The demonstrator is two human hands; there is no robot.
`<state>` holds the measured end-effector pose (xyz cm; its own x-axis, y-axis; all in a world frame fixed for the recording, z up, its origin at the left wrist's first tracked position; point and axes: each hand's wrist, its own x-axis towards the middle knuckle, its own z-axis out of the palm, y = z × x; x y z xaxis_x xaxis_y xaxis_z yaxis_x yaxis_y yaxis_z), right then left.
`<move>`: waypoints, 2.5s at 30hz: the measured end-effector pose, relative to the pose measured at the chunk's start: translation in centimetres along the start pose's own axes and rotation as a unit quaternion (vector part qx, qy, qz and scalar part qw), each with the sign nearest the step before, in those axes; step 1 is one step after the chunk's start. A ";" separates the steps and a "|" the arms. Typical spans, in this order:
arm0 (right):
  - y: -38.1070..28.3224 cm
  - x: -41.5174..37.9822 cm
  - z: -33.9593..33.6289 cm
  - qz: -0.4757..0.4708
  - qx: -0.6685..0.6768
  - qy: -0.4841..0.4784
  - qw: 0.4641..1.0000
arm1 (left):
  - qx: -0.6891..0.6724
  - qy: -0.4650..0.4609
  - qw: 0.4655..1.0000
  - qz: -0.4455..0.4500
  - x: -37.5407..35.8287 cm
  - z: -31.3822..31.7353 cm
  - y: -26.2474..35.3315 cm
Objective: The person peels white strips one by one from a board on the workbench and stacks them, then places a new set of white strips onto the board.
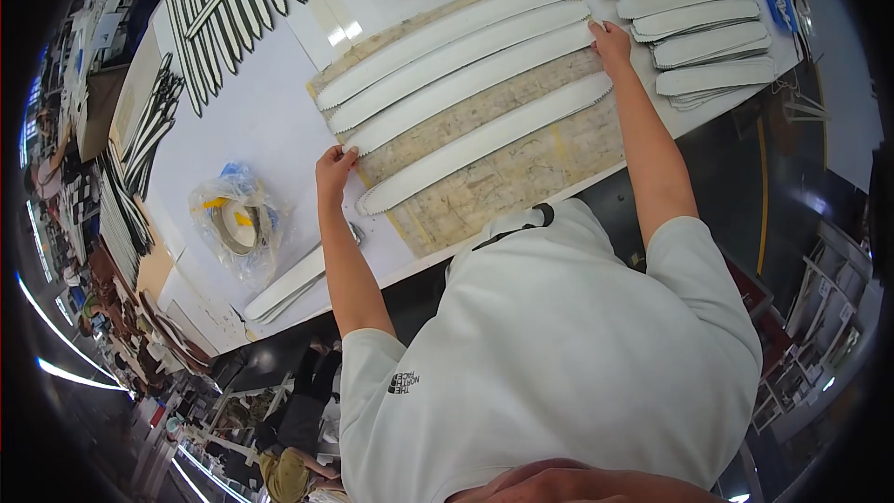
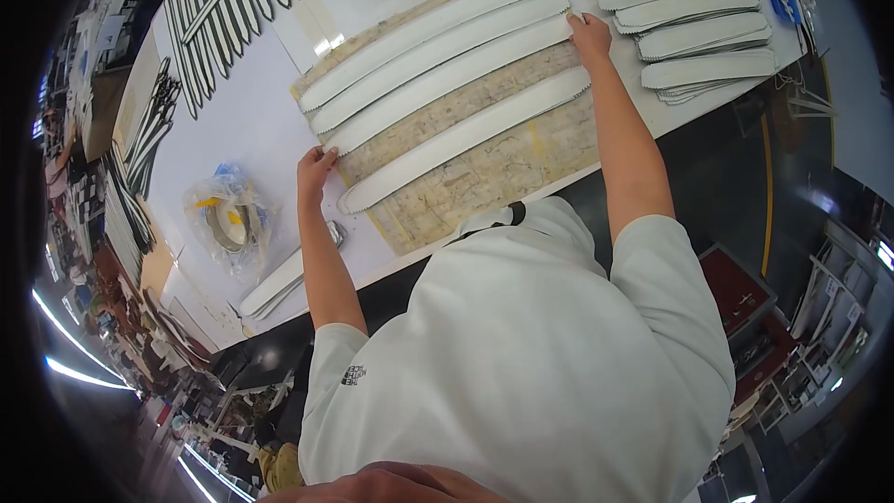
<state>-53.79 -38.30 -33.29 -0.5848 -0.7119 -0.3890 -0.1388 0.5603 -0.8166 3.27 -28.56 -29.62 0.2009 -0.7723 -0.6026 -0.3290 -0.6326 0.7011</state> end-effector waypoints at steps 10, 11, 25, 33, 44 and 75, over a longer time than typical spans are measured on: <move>0.3 -0.3 -0.4 -0.006 0.044 -0.033 0.998 | -0.021 0.088 0.996 0.007 0.3 0.5 -0.8; 0.3 -0.4 -0.2 -0.008 0.045 -0.034 0.998 | -0.013 0.091 0.996 0.004 0.4 0.4 -0.9; 1.0 -0.1 -0.3 -0.053 -0.030 0.009 0.998 | 0.019 0.137 0.990 0.040 0.0 1.0 -1.4; 3.0 -7.4 -5.9 -0.215 -0.266 -0.121 0.932 | 0.365 0.145 0.898 0.197 -9.5 2.6 -3.3; 1.9 -5.0 -6.4 -0.245 -0.357 -0.222 0.874 | 0.325 0.041 0.934 0.142 -9.4 2.1 -4.6; 9.9 -11.6 -14.4 -0.147 -0.150 -0.224 0.952 | 0.161 0.190 0.944 0.216 -18.2 4.3 -10.3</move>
<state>-59.87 -18.42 -30.71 -0.0947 -0.9281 -0.3600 -0.5058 0.3563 -0.7856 -0.92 -7.73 -27.54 0.2800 -0.9579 -0.0630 -0.7070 -0.2502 0.6615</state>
